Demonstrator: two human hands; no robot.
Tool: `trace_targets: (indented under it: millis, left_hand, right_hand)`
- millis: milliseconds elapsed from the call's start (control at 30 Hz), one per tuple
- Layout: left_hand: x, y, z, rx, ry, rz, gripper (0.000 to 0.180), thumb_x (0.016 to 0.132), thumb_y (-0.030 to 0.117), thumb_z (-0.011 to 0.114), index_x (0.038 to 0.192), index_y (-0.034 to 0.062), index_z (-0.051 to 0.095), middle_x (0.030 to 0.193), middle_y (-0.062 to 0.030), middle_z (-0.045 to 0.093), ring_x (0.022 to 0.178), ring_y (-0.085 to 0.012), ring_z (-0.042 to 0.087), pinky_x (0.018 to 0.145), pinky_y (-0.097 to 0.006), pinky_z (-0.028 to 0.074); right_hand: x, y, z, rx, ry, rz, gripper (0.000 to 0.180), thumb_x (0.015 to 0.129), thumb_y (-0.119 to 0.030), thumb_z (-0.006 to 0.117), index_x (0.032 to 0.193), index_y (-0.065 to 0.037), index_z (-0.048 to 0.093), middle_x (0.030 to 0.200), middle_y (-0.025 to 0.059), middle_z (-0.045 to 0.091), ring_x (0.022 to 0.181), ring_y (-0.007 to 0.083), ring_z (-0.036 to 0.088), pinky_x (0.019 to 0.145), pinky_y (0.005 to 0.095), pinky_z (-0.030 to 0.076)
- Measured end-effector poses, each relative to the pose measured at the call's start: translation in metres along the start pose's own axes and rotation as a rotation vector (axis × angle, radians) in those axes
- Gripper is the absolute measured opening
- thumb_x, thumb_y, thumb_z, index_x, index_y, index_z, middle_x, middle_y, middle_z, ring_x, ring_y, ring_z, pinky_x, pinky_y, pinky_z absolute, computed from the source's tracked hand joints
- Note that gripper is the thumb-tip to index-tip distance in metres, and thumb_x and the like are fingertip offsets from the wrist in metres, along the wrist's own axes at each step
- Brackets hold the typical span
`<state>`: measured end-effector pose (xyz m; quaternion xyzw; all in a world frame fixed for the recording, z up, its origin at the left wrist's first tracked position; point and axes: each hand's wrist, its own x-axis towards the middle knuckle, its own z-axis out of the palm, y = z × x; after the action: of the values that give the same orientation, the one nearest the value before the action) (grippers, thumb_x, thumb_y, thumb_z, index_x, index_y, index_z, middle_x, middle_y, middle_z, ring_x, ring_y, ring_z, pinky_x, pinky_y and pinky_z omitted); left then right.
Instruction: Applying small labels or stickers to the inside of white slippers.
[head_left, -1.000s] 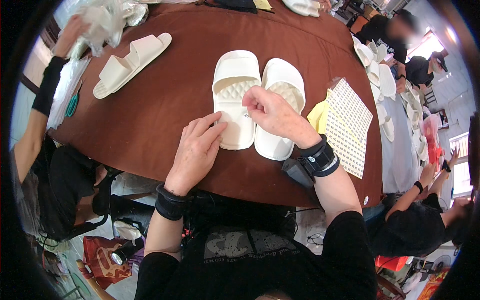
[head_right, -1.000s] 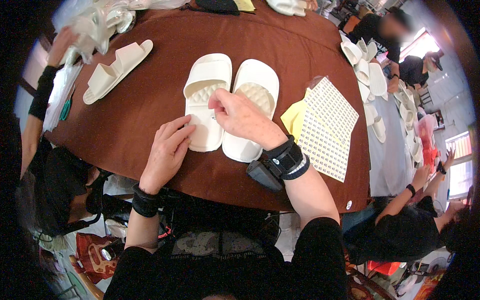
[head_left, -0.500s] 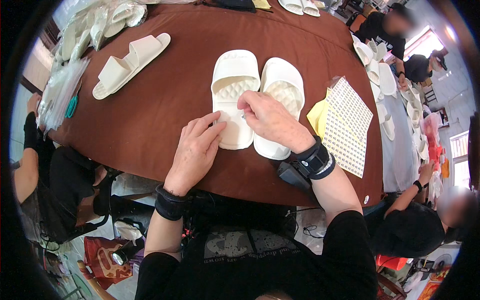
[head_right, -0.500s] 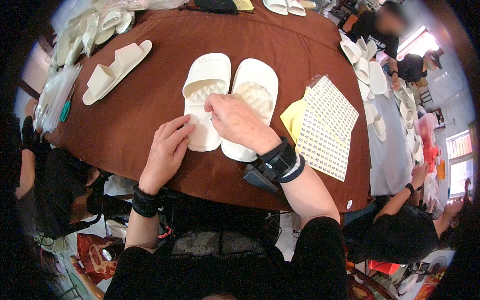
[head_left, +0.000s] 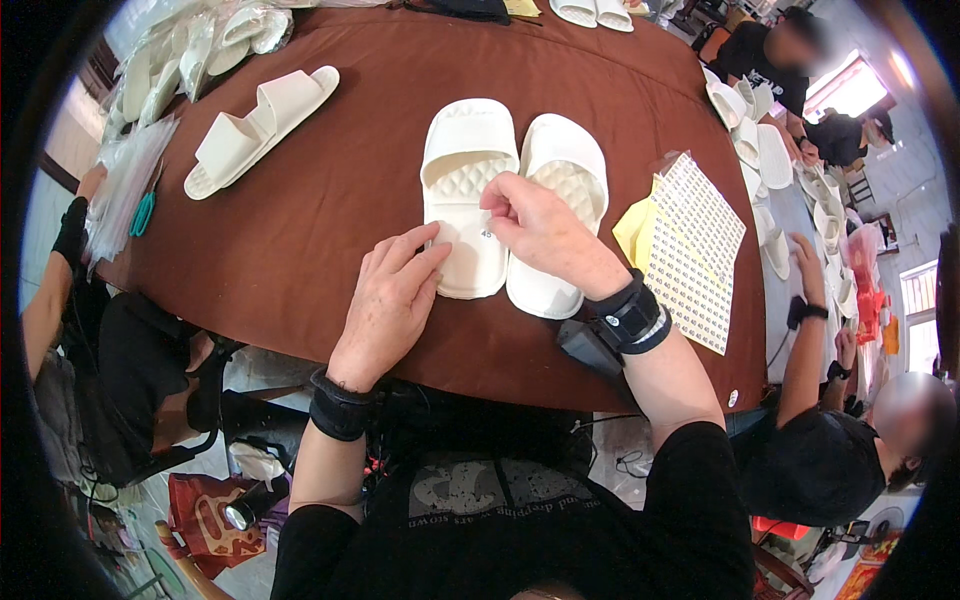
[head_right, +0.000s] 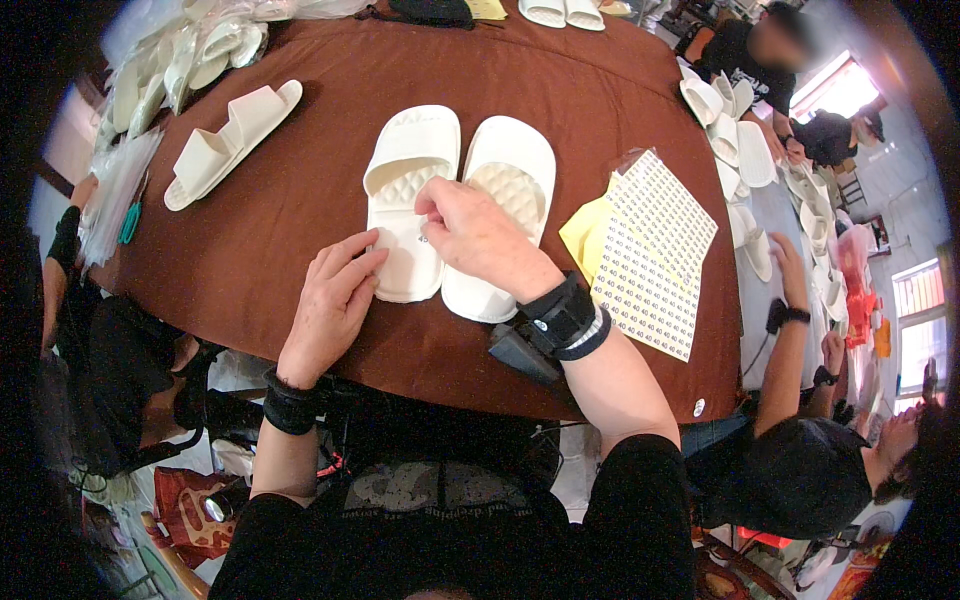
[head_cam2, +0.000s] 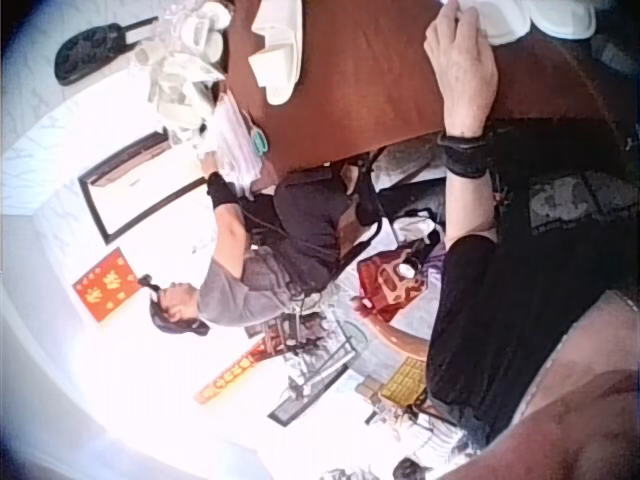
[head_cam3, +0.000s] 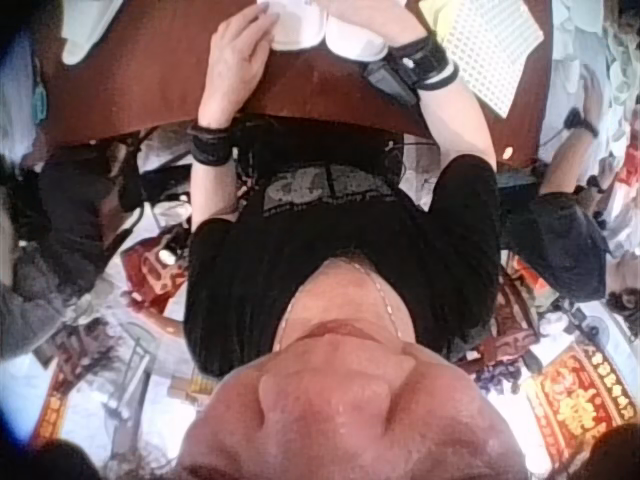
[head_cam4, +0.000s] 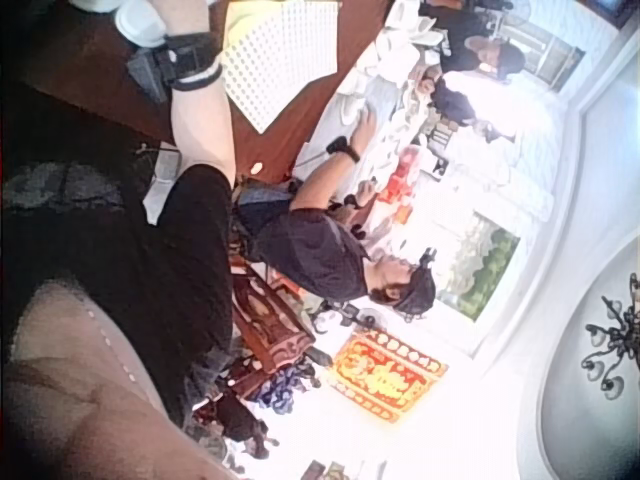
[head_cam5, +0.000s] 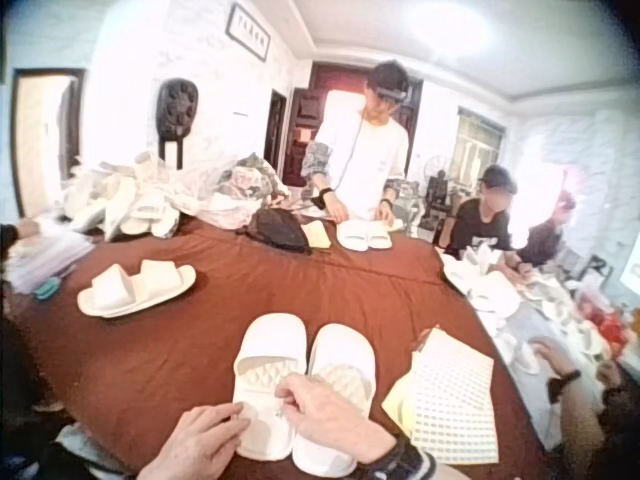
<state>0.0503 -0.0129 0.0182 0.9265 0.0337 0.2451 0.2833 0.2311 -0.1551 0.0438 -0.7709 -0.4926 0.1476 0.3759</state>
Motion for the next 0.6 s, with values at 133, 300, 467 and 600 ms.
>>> trace_targets:
  millis: [133,300,467,600]
  left_hand:
    - [-0.001,0.001,0.000,0.005,0.003,0.004,0.028,0.088,0.001,0.061,0.115,0.0021,0.066,0.130,-0.0131,0.059,0.116,-0.0324,0.055,0.100,-0.040,0.043]
    - [-0.001,-0.002,0.003,0.014,0.030,0.020,0.029,0.086,0.002,0.062,0.115,0.0045,0.066,0.128,-0.0117,0.060,0.114,-0.0325,0.055,0.097,-0.041,0.043]
    - [0.000,0.000,0.001,0.009,0.014,0.007,0.028,0.087,0.002,0.061,0.115,0.0033,0.066,0.129,-0.0125,0.060,0.115,-0.0323,0.055,0.098,-0.041,0.043]
    - [0.000,-0.001,0.001,0.009,-0.004,-0.002,0.028,0.088,0.001,0.060,0.115,0.0020,0.066,0.130,-0.0133,0.059,0.116,-0.0323,0.055,0.100,-0.040,0.043]
  right_hand:
    - [0.001,0.001,0.010,-0.114,0.096,-0.077,0.012,0.088,-0.007,0.058,0.098,-0.002,0.055,0.090,0.0166,0.062,0.086,0.0324,0.061,0.076,0.0402,0.049]
    - [0.001,0.001,0.012,-0.170,0.172,-0.151,0.011,0.088,-0.006,0.058,0.098,-0.001,0.055,0.088,0.0169,0.061,0.081,0.0316,0.062,0.072,0.0386,0.049]
    - [0.002,0.001,0.004,0.032,0.105,-0.036,0.011,0.088,-0.004,0.058,0.098,-0.001,0.055,0.087,0.0151,0.061,0.082,0.0283,0.062,0.073,0.0371,0.049]
    - [-0.002,-0.005,0.004,0.029,0.101,-0.021,0.011,0.088,-0.004,0.058,0.098,0.000,0.055,0.086,0.0136,0.061,0.083,0.0263,0.062,0.074,0.0356,0.049]
